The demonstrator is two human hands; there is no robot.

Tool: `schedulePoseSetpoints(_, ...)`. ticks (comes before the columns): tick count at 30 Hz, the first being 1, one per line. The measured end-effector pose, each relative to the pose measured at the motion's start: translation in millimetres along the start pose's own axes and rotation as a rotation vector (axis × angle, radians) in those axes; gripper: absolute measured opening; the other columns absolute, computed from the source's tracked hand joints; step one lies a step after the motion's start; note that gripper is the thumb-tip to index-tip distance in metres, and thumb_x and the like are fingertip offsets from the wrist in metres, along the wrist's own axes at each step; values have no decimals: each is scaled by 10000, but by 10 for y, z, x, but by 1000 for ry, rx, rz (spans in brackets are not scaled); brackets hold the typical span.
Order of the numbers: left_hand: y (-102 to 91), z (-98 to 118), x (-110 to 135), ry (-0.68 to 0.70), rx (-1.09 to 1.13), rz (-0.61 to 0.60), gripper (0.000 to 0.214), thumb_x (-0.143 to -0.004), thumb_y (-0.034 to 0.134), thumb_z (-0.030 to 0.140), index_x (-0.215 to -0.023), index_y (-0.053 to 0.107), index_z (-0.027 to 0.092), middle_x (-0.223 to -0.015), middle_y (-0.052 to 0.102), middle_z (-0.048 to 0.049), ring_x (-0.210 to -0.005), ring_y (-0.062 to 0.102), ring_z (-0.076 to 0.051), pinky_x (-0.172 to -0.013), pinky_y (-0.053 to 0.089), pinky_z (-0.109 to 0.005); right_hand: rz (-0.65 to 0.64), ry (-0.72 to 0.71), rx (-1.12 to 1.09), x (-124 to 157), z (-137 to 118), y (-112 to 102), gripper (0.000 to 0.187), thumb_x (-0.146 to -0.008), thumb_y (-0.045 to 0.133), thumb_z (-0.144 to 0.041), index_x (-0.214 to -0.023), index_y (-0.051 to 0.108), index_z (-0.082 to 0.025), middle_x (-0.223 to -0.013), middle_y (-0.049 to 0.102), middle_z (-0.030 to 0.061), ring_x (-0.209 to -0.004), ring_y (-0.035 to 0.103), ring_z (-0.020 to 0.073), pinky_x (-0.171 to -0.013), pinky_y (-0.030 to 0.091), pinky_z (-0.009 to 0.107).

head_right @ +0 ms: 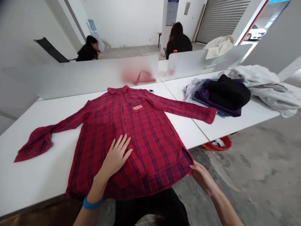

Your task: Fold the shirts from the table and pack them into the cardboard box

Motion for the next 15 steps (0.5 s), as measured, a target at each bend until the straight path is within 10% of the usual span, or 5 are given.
schedulePoseSetpoints(3, 9, -1, -2, 4, 6, -13, 543, -955, 308, 423, -1405, 411, 139, -1485, 361, -128, -1391, 289, -314, -1094, 298, -555, 53, 2, 298, -19, -34, -236, 326, -760, 606, -520, -703, 604, -200, -684, 591, 33, -690, 570, 200, -703, 486, 336)
schedulePoseSetpoints(10, 25, -15, 11, -13, 11, 8, 551, -953, 319, 439, -1422, 385, 158, -1490, 357, -117, -1394, 286, -300, -1105, 289, -541, 739, -239, 709, -353, -903, -1238, 255, -765, 497, -478, -828, 609, -257, -824, 675, 100, -772, 623, 299, -720, 464, 412)
schedulePoseSetpoints(15, 30, -20, 14, -12, 9, -3, 561, -954, 315, 449, -1427, 374, 154, -1498, 349, -106, -1398, 278, -294, -1118, 277, -525, 779, -219, 1210, -1076, -1463, -1540, 359, -852, 431, -455, -707, 615, -185, -738, 655, 191, -687, 579, 293, -641, 395, 397)
Point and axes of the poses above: each hand's wrist, its own x-axis away from the middle knuckle, its own y-axis out of the palm, z = x × y, the point moved 6 cm from there along -x, towards the middle knuckle
